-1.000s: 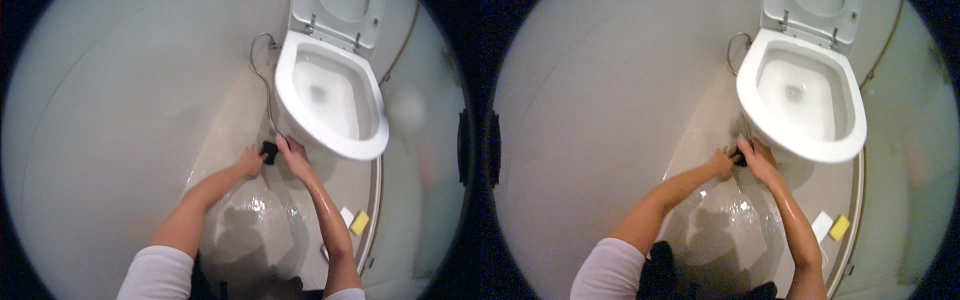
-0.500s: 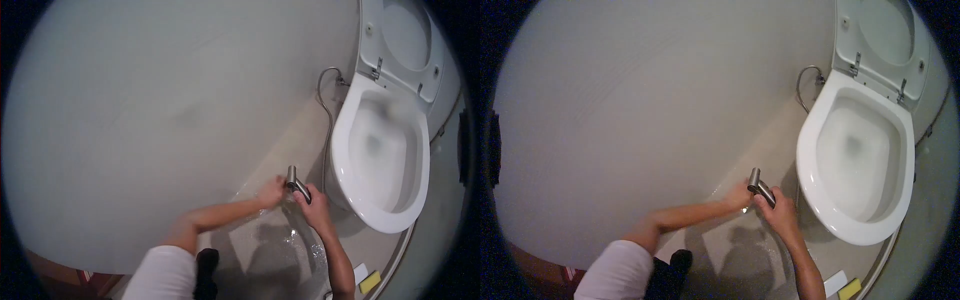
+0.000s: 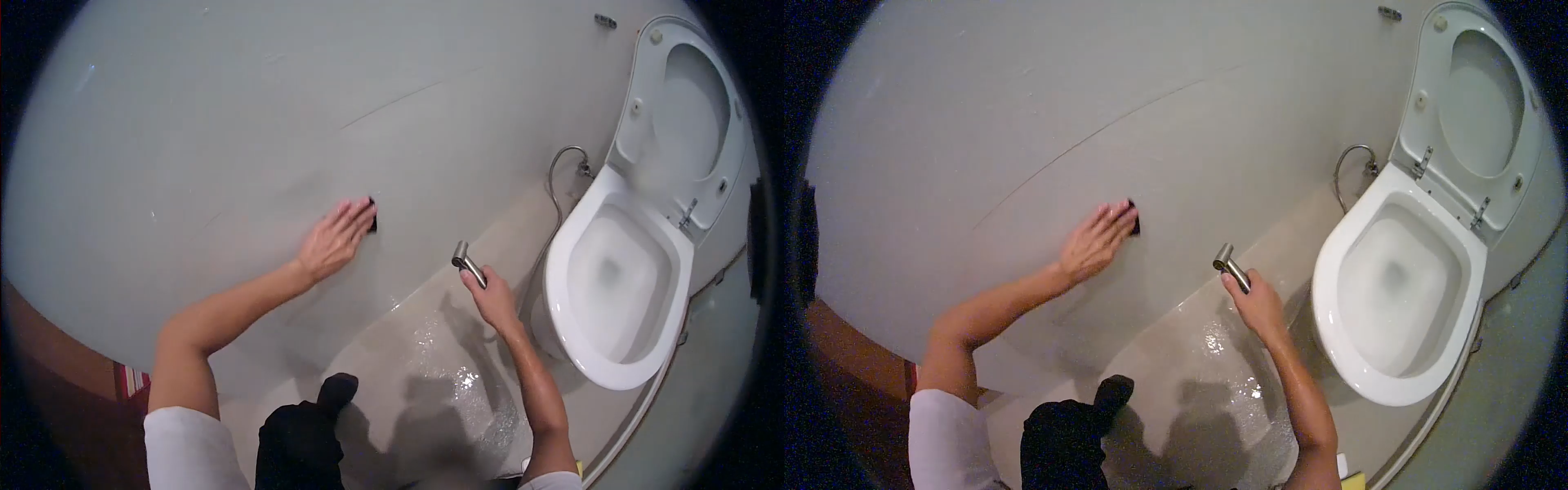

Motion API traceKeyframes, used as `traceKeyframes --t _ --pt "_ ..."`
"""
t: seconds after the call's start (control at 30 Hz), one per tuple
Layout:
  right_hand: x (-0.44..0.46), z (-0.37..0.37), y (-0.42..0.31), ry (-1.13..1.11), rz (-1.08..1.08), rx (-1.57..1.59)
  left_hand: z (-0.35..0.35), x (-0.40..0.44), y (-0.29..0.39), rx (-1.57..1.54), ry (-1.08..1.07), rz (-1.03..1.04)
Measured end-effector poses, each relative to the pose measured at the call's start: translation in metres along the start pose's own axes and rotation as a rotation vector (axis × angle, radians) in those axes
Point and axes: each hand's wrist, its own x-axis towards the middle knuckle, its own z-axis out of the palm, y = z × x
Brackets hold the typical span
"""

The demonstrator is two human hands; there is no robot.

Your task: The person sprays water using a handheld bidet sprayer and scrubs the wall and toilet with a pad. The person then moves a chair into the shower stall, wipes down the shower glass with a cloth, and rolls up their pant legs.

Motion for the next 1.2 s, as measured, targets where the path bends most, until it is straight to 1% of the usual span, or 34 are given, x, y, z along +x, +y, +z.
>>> traceKeyframes --t 0.03,0.07,0.1,0.13,0.2,0.23,0.3,0.33,0.37,0.4,0.43,0.5,0.53,0.6,0.63,0.67,0.7,0.77,0.8,0.87,0.9,0.93,0.97,1.0,1.03,1.07,1.1,1.13,1.2 --pt "0.003 0.004 0.003 0.02 0.009 0.012 0.007 0.008 -0.015 -0.026 0.048 -0.028" --pt "0.002 0.014 0.011 0.04 0.011 0.025 -0.016 0.027 -0.044 0.034 0.108 -0.146" --pt "0.005 0.017 0.013 0.004 0.065 0.014 -0.041 0.047 -0.074 0.089 0.162 -0.269" --pt "0.003 0.018 0.015 0.0 0.075 0.018 -0.065 0.067 -0.102 0.134 0.21 -0.392" --pt "0.003 0.009 0.01 0.013 0.07 -0.029 -0.11 0.105 -0.156 0.402 0.525 -0.338" --pt "0.005 0.006 0.007 0.033 0.064 -0.028 -0.11 0.12 -0.167 0.407 0.545 -0.337" --pt "0.002 0.008 0.001 -0.002 0.104 -0.034 -0.103 0.154 -0.168 0.38 0.571 -0.274" --pt "0.003 0.014 0.004 0.027 0.093 -0.022 -0.083 0.165 -0.145 0.502 0.4 -0.319" --pt "0.007 0.021 0.012 0.029 0.082 -0.016 -0.052 0.168 -0.122 0.355 0.377 -0.125" --pt "0.01 0.022 0.018 0.03 0.074 -0.016 -0.002 0.185 -0.096 0.24 0.244 -0.023" --pt "0.005 0.013 0.009 -0.003 0.11 -0.053 0.047 0.196 -0.071 0.128 0.171 0.108" --pt "0.004 0.013 0.012 -0.003 0.107 -0.074 0.034 0.192 -0.05 0.251 0.089 0.293" --pt "0.006 0.015 0.013 -0.029 0.111 -0.072 0.022 0.212 -0.058 0.258 0.096 0.309" --pt "0.014 0.005 0.011 -0.021 0.136 -0.066 -0.008 0.284 -0.099 0.448 0.254 -0.009" --pt "0.015 0.01 0.015 0.0 0.135 -0.041 -0.028 0.307 -0.135 0.307 0.382 -0.172" --pt "0.013 0.016 0.017 0.013 0.137 -0.017 -0.063 0.312 -0.163 0.449 0.569 -0.382" --pt "0.013 0.024 0.019 0.021 0.136 -0.028 -0.081 0.315 -0.201 0.425 0.783 -0.42" --pt "0.007 0.051 0.02 0.196 0.121 0.064 -0.122 0.263 -0.225 0.614 0.797 -0.557" --pt "-0.003 0.05 0.008 0.2 0.118 0.071 -0.132 0.254 -0.221 0.62 0.802 -0.551" --pt "-0.026 0.032 -0.019 0.244 0.043 0.091 -0.14 0.246 -0.194 0.449 0.489 -0.28" --pt "-0.034 0.024 -0.032 0.244 0.049 0.085 -0.118 0.253 -0.169 0.448 0.365 -0.228" --pt "-0.041 0.017 -0.042 0.299 -0.096 0.07 -0.086 0.258 -0.14 0.445 0.244 -0.183" --pt "-0.046 0.009 -0.057 0.357 -0.237 0.054 -0.061 0.251 -0.115 0.405 0.175 -0.098" --pt "-0.051 0.002 -0.078 0.406 -0.368 0.131 -0.047 0.243 -0.095 0.362 0.107 -0.011" --pt "-0.049 -0.007 -0.098 0.454 -0.497 0.213 -0.047 0.245 -0.09 0.352 0.116 -0.006" --pt "-0.05 -0.016 -0.117 0.458 -0.485 0.212 -0.044 0.244 -0.087 0.341 0.15 -0.017" --pt "-0.049 -0.026 -0.136 0.498 -0.562 0.261 -0.04 0.245 -0.086 0.334 0.181 -0.022" --pt "-0.049 -0.029 -0.146 0.534 -0.642 0.316 -0.047 0.247 -0.091 0.356 0.227 -0.094" --pt "-0.028 -0.039 -0.157 0.51 -0.622 0.37 -0.074 0.27 -0.124 0.396 0.356 -0.22"
